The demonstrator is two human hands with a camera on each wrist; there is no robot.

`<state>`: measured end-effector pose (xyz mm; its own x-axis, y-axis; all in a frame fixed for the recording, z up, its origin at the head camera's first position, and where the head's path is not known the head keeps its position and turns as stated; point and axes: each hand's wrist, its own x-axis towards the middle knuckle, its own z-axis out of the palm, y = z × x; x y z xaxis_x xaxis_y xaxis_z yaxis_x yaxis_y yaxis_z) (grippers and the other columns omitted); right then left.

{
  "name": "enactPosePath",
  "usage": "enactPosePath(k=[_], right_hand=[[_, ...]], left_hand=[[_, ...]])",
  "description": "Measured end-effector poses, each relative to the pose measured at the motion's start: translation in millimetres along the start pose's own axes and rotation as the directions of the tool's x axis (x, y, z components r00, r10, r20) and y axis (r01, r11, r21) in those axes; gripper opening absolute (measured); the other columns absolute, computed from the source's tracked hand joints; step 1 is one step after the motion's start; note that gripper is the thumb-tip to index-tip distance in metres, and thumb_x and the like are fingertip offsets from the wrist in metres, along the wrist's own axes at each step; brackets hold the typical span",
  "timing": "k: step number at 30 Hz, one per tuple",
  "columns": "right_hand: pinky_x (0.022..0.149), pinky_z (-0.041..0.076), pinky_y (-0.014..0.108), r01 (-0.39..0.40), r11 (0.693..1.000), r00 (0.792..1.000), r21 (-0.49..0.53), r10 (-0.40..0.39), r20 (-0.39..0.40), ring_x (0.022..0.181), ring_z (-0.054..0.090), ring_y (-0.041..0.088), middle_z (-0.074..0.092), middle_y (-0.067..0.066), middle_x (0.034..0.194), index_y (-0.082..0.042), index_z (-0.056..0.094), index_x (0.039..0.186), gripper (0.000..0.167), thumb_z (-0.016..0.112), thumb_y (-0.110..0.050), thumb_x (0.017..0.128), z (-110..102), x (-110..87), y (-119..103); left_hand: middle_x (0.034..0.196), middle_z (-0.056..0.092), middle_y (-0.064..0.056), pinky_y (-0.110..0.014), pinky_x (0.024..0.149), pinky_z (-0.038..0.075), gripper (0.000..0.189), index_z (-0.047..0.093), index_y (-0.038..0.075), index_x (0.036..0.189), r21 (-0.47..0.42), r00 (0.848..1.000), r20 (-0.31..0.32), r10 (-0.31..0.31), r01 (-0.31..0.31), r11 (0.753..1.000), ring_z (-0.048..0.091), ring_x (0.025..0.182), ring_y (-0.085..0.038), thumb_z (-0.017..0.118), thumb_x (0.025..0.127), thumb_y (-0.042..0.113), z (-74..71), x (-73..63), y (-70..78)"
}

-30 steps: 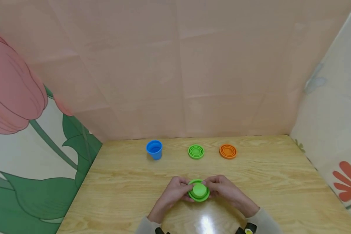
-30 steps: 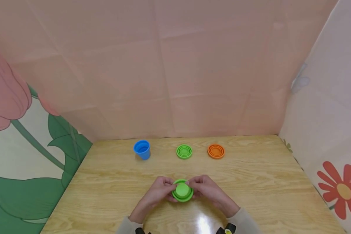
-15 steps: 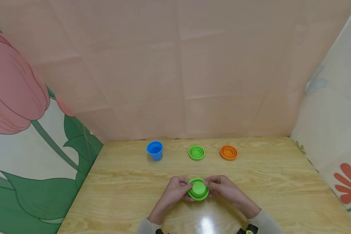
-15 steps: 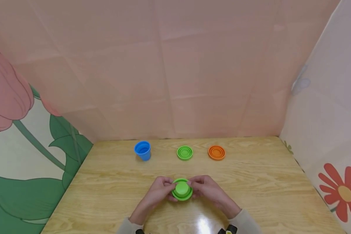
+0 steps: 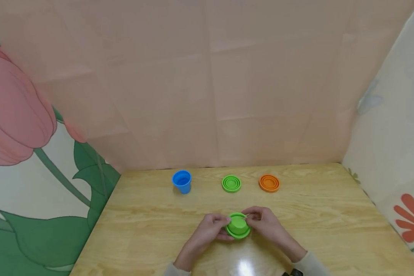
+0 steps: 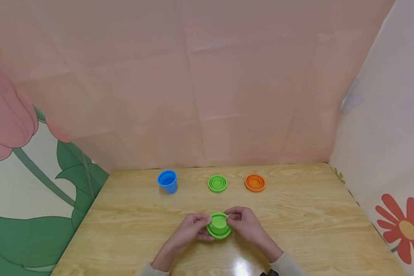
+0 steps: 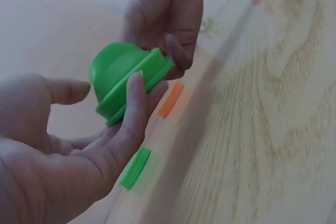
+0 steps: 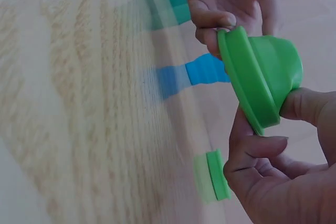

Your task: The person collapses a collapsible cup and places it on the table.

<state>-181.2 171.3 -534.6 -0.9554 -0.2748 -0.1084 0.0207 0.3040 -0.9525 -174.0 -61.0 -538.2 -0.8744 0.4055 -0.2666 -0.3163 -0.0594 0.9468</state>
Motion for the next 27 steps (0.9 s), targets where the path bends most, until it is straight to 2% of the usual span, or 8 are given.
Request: enactPosePath(k=[4, 8, 12, 17, 21, 24, 27], right_hand=[[0.061, 0.051, 0.018, 0.001, 1.0, 1.0, 0.009, -0.001, -0.014, 0.075, 0.061, 0.008, 0.075, 0.012, 0.094, 0.009, 0.064, 0.126, 0.035, 0.071, -0.004, 0.094, -2, 2.2, 1], [0.059, 0.049, 0.018, -0.011, 1.0, 1.0, 0.003, 0.011, -0.017, 0.075, 0.06, 0.008, 0.075, 0.01, 0.093, 0.008, 0.064, 0.126, 0.033, 0.07, -0.005, 0.095, -2, 2.7, 1], [0.061, 0.049, 0.018, 0.004, 1.0, 1.0, -0.005, -0.004, -0.011, 0.074, 0.061, 0.007, 0.074, 0.01, 0.09, 0.007, 0.065, 0.123, 0.031, 0.07, -0.005, 0.094, -2, 1.5, 2], [0.062, 0.048, 0.017, 0.039, 0.999, 0.999, -0.015, -0.039, -0.012, 0.072, 0.061, 0.005, 0.073, 0.01, 0.087, 0.008, 0.066, 0.116, 0.028, 0.071, -0.003, 0.091, 2, 1.4, 0], [0.064, 0.049, 0.017, 0.012, 0.999, 1.0, -0.04, -0.013, -0.02, 0.076, 0.061, 0.008, 0.073, 0.008, 0.089, 0.005, 0.067, 0.116, 0.025, 0.07, -0.005, 0.093, 4, 0.3, -1], [0.064, 0.052, 0.02, -0.013, 1.0, 1.0, -0.028, 0.014, 0.004, 0.077, 0.061, 0.01, 0.073, 0.007, 0.092, 0.004, 0.066, 0.121, 0.027, 0.067, -0.009, 0.097, 5, -1.3, -2], [0.066, 0.055, 0.024, -0.037, 0.999, 0.998, 0.04, 0.035, 0.058, 0.081, 0.062, 0.013, 0.073, 0.01, 0.101, 0.006, 0.062, 0.13, 0.035, 0.065, -0.014, 0.101, 3, -2.5, -3]], left_hand=[[0.105, 0.075, -0.011, -0.033, 0.084, 0.069, 0.03, 0.064, -0.013, 0.122, -0.051, 0.998, 0.066, 0.01, -0.007, 0.999, 0.076, 0.088, -0.018, 0.06, 0.105, 0.012, -2.3, -2.1, 0.2], [0.105, 0.076, -0.01, -0.032, 0.084, 0.069, 0.03, 0.064, -0.012, 0.122, -0.06, 0.997, 0.077, 0.004, 0.001, 0.998, 0.076, 0.088, -0.018, 0.062, 0.103, 0.01, -2.6, -1.2, -1.3], [0.108, 0.077, -0.016, -0.031, 0.082, 0.069, 0.029, 0.064, -0.011, 0.122, -0.038, 0.998, 0.068, -0.004, 0.006, 0.999, 0.077, 0.089, -0.019, 0.063, 0.102, 0.009, -1.6, 0.1, -3.9], [0.106, 0.078, -0.023, -0.03, 0.076, 0.069, 0.025, 0.064, -0.011, 0.118, 0.009, 1.0, 0.008, 0.004, -0.004, 1.0, 0.077, 0.083, -0.02, 0.063, 0.099, 0.004, 0.9, 0.0, -7.9], [0.097, 0.078, -0.019, -0.026, 0.069, 0.067, 0.024, 0.063, -0.01, 0.116, 0.061, 0.998, -0.064, 0.017, -0.014, 0.998, 0.074, 0.075, -0.017, 0.065, 0.095, 0.002, 5.3, 0.2, -7.3], [0.094, 0.078, -0.015, -0.024, 0.066, 0.066, 0.025, 0.063, -0.01, 0.116, 0.097, 0.994, -0.102, 0.038, -0.028, 0.995, 0.073, 0.072, -0.015, 0.065, 0.094, 0.002, 6.9, 1.1, -6.8], [0.094, 0.077, -0.014, -0.025, 0.065, 0.066, 0.026, 0.063, -0.011, 0.118, 0.124, 0.99, -0.126, 0.058, -0.042, 0.991, 0.072, 0.072, -0.015, 0.064, 0.095, 0.002, 6.6, 2.0, -6.5]])
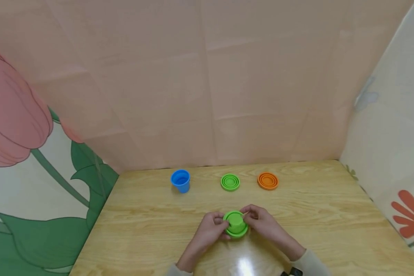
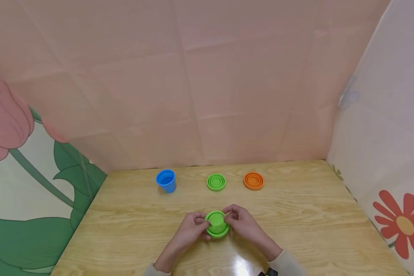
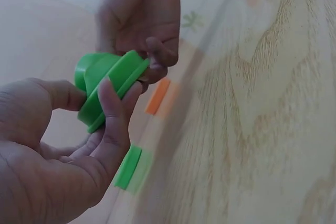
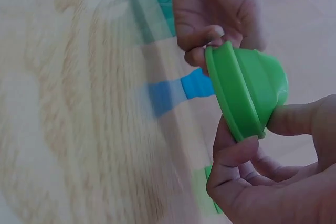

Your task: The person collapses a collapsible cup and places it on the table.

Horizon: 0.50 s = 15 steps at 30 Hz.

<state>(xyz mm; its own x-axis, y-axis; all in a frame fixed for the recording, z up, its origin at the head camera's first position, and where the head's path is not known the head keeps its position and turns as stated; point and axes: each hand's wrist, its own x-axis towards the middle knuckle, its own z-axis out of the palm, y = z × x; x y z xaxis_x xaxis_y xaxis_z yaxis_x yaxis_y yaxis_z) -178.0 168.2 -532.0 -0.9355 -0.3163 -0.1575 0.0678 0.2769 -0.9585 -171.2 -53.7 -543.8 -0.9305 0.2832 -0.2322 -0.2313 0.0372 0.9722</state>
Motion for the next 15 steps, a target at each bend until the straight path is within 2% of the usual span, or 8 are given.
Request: enactPosePath(k=[4, 6, 11, 15], right_hand=[[0.072, 0.058, 0.027, -0.022, 0.995, 0.997, 0.102, 0.014, 0.081, 0.091, 0.063, 0.015, 0.072, 0.013, 0.116, 0.007, 0.055, 0.14, 0.046, 0.065, -0.02, 0.103, -3.0, -2.6, -1.5], [0.075, 0.057, 0.028, -0.027, 0.991, 0.995, 0.133, 0.014, 0.103, 0.095, 0.063, 0.015, 0.072, 0.012, 0.118, 0.007, 0.053, 0.141, 0.05, 0.066, -0.02, 0.102, -4.3, -3.4, -2.6], [0.075, 0.058, 0.026, -0.032, 0.988, 0.995, 0.15, 0.017, 0.1, 0.089, 0.066, 0.013, 0.074, 0.009, 0.106, 0.011, 0.051, 0.14, 0.054, 0.071, -0.014, 0.097, -3.3, -3.6, -5.3], [0.072, 0.057, 0.024, -0.029, 0.992, 0.997, 0.124, 0.019, 0.075, 0.085, 0.065, 0.013, 0.072, 0.009, 0.1, 0.011, 0.051, 0.139, 0.054, 0.072, -0.009, 0.094, 0.4, -2.3, -5.4]], left_hand=[[0.095, 0.077, -0.015, -0.025, 0.064, 0.065, 0.026, 0.063, -0.012, 0.119, 0.011, 0.999, -0.041, 0.014, -0.014, 1.0, 0.071, 0.071, -0.014, 0.062, 0.097, 0.002, -1.7, -0.6, 0.1], [0.096, 0.077, -0.016, -0.024, 0.062, 0.065, 0.027, 0.063, -0.013, 0.119, 0.014, 0.998, -0.058, 0.022, -0.021, 1.0, 0.07, 0.07, -0.013, 0.062, 0.097, 0.001, -2.2, -1.0, 0.6], [0.098, 0.078, -0.018, -0.023, 0.06, 0.063, 0.028, 0.064, -0.013, 0.12, 0.023, 0.997, -0.069, 0.044, -0.043, 0.999, 0.069, 0.068, -0.013, 0.064, 0.096, 0.002, 0.0, -2.0, 3.2], [0.098, 0.078, -0.017, -0.022, 0.061, 0.064, 0.029, 0.065, -0.011, 0.122, 0.027, 0.998, -0.06, 0.036, -0.034, 0.999, 0.07, 0.07, -0.013, 0.064, 0.097, 0.004, 1.6, -3.1, 6.6]])
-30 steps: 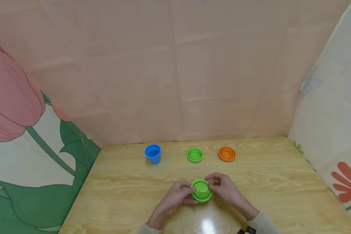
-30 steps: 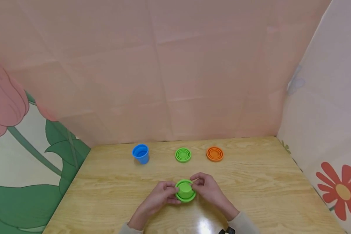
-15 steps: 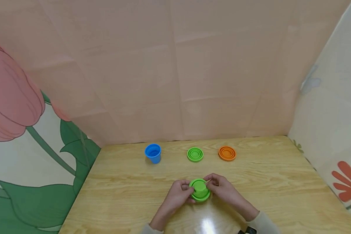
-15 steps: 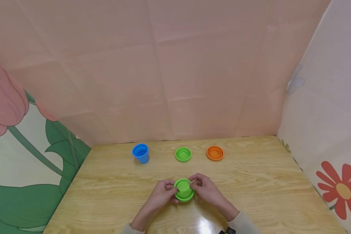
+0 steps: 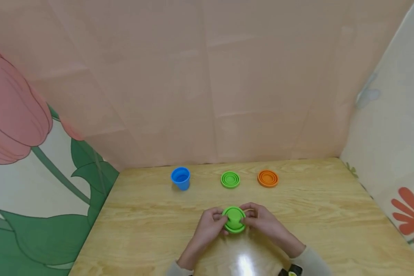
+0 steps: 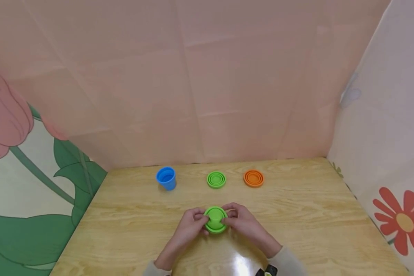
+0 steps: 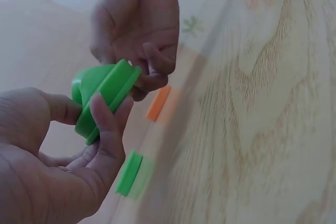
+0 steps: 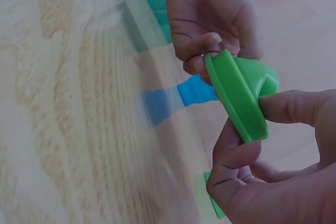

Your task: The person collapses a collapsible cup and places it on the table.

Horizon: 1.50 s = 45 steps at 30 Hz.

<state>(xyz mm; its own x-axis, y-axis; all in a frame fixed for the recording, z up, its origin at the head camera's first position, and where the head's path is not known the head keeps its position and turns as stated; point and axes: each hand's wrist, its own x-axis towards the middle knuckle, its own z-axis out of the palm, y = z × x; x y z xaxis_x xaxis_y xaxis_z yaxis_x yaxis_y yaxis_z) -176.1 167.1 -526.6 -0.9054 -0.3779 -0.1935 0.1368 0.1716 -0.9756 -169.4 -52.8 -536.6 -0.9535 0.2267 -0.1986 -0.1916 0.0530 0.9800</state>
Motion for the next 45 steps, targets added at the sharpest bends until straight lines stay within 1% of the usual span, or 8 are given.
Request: enactPosePath(k=[5, 10, 12, 17, 23, 28, 38, 45], right_hand=[[0.072, 0.055, 0.022, 0.01, 0.996, 0.995, -0.094, -0.019, -0.102, 0.09, 0.064, 0.016, 0.072, 0.013, 0.104, 0.008, 0.056, 0.136, 0.051, 0.074, -0.007, 0.091, 3, 1.1, 2], [0.072, 0.055, 0.022, -0.005, 0.991, 0.987, -0.13, -0.017, -0.162, 0.091, 0.064, 0.018, 0.071, 0.016, 0.105, 0.007, 0.059, 0.133, 0.047, 0.074, -0.005, 0.09, 3, 0.3, 0], [0.072, 0.055, 0.022, -0.008, 0.991, 0.986, -0.133, -0.014, -0.165, 0.091, 0.065, 0.017, 0.071, 0.016, 0.104, 0.006, 0.059, 0.132, 0.046, 0.074, -0.005, 0.09, 4, -0.6, -1], [0.074, 0.054, 0.022, -0.022, 0.99, 0.988, -0.139, 0.0, -0.153, 0.091, 0.064, 0.016, 0.071, 0.014, 0.105, 0.004, 0.059, 0.132, 0.047, 0.076, -0.009, 0.09, 6, -3.2, -1], [0.08, 0.056, 0.026, -0.015, 0.996, 0.998, -0.091, 0.01, -0.055, 0.097, 0.066, 0.019, 0.071, 0.016, 0.113, 0.005, 0.053, 0.138, 0.055, 0.077, -0.015, 0.093, 5, -4.8, 2], [0.084, 0.06, 0.027, -0.021, 1.0, 1.0, -0.01, 0.021, 0.013, 0.101, 0.069, 0.02, 0.073, 0.016, 0.117, 0.007, 0.047, 0.143, 0.069, 0.083, -0.02, 0.09, 2, 0.7, 3], [0.079, 0.059, 0.023, -0.03, 1.0, 0.999, -0.01, 0.029, -0.037, 0.098, 0.068, 0.018, 0.073, 0.015, 0.113, 0.008, 0.051, 0.14, 0.068, 0.086, -0.015, 0.086, 3, 2.2, 2], [0.078, 0.059, 0.022, -0.045, 0.999, 0.995, -0.022, 0.043, -0.088, 0.096, 0.066, 0.018, 0.072, 0.015, 0.109, 0.009, 0.054, 0.137, 0.065, 0.085, -0.009, 0.083, 5, 2.9, 2]], left_hand=[[0.109, 0.078, -0.018, -0.021, 0.068, 0.063, 0.034, 0.062, -0.009, 0.13, -0.073, 0.994, 0.101, -0.032, 0.039, 0.997, 0.072, 0.08, -0.013, 0.064, 0.1, 0.008, -3.9, -0.1, 2.0], [0.122, 0.074, -0.018, -0.021, 0.074, 0.063, 0.047, 0.059, -0.006, 0.137, -0.129, 0.98, 0.198, -0.028, 0.054, 0.99, 0.072, 0.091, -0.014, 0.073, 0.094, 0.007, -7.7, 0.2, 1.7], [0.122, 0.075, -0.016, -0.021, 0.074, 0.062, 0.05, 0.06, -0.005, 0.138, -0.118, 0.982, 0.19, -0.025, 0.048, 0.992, 0.072, 0.091, -0.014, 0.076, 0.092, 0.006, -6.3, 0.8, 0.4], [0.115, 0.077, -0.015, -0.02, 0.068, 0.06, 0.051, 0.061, -0.005, 0.136, -0.067, 0.993, 0.11, -0.04, 0.047, 0.997, 0.07, 0.085, -0.012, 0.077, 0.088, 0.002, 0.2, 2.4, -4.3], [0.106, 0.076, -0.011, -0.02, 0.063, 0.055, 0.051, 0.063, -0.007, 0.134, -0.014, 0.999, 0.028, -0.023, 0.023, 1.0, 0.065, 0.077, -0.011, 0.074, 0.085, -0.003, 1.4, 0.2, -7.0], [0.103, 0.075, -0.011, -0.019, 0.062, 0.054, 0.048, 0.064, -0.007, 0.132, -0.005, 1.0, 0.005, -0.01, 0.01, 1.0, 0.063, 0.075, -0.01, 0.073, 0.085, -0.003, -0.6, 0.9, -3.4], [0.099, 0.073, -0.008, -0.019, 0.062, 0.052, 0.043, 0.067, -0.003, 0.128, 0.029, 1.0, 0.013, -0.021, 0.021, 0.999, 0.06, 0.072, -0.01, 0.072, 0.086, -0.001, 4.3, -0.1, 2.1], [0.1, 0.071, -0.009, -0.017, 0.062, 0.053, 0.044, 0.066, -0.005, 0.129, 0.059, 1.0, 0.013, -0.009, 0.009, 0.998, 0.061, 0.073, -0.01, 0.071, 0.086, -0.001, 7.1, -0.8, 1.0]])
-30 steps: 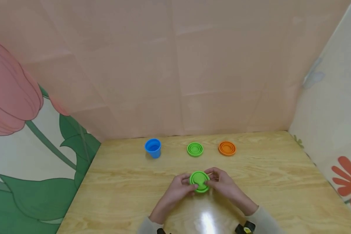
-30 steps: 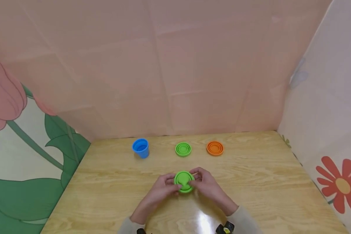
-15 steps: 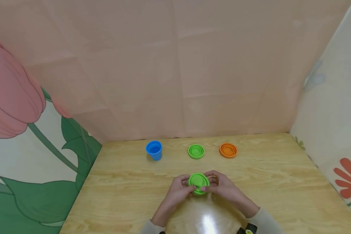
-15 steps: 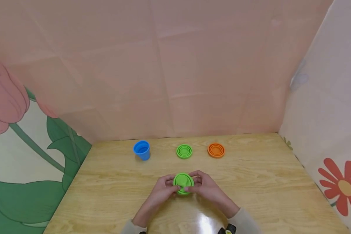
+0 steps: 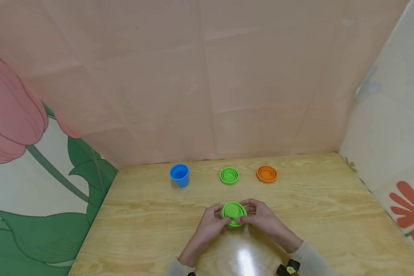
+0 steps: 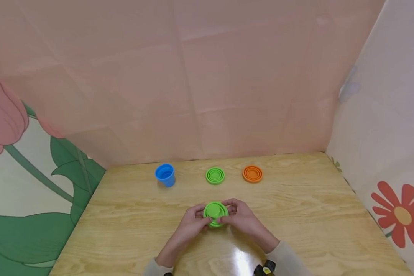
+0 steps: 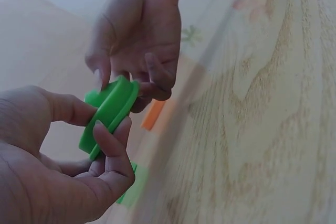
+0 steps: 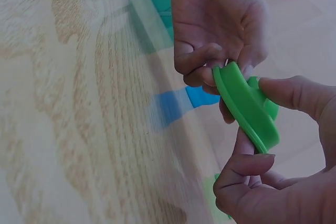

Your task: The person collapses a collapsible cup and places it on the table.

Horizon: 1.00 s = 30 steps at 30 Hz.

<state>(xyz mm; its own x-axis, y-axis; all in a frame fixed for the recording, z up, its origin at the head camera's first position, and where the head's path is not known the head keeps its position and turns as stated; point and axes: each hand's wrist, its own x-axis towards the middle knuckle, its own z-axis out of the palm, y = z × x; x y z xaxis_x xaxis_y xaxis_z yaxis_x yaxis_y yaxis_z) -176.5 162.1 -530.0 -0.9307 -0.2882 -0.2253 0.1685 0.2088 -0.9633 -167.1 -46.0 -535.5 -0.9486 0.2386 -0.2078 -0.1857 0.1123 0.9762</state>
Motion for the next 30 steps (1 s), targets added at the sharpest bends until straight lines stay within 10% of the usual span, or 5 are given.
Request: enactPosePath(k=[30], right_hand=[[0.072, 0.058, 0.023, -0.072, 0.997, 0.989, 0.028, 0.067, 0.129, 0.09, 0.067, 0.014, 0.075, 0.007, 0.105, 0.007, 0.063, 0.127, 0.051, 0.083, -0.005, 0.082, -14, 3.1, 6]], left_hand=[[0.12, 0.072, -0.017, -0.024, 0.083, 0.064, 0.057, 0.052, -0.004, 0.149, -0.028, 0.98, 0.196, -0.008, 0.013, 1.0, 0.071, 0.099, -0.015, 0.07, 0.095, 0.001, -10.6, -1.0, 1.1]])
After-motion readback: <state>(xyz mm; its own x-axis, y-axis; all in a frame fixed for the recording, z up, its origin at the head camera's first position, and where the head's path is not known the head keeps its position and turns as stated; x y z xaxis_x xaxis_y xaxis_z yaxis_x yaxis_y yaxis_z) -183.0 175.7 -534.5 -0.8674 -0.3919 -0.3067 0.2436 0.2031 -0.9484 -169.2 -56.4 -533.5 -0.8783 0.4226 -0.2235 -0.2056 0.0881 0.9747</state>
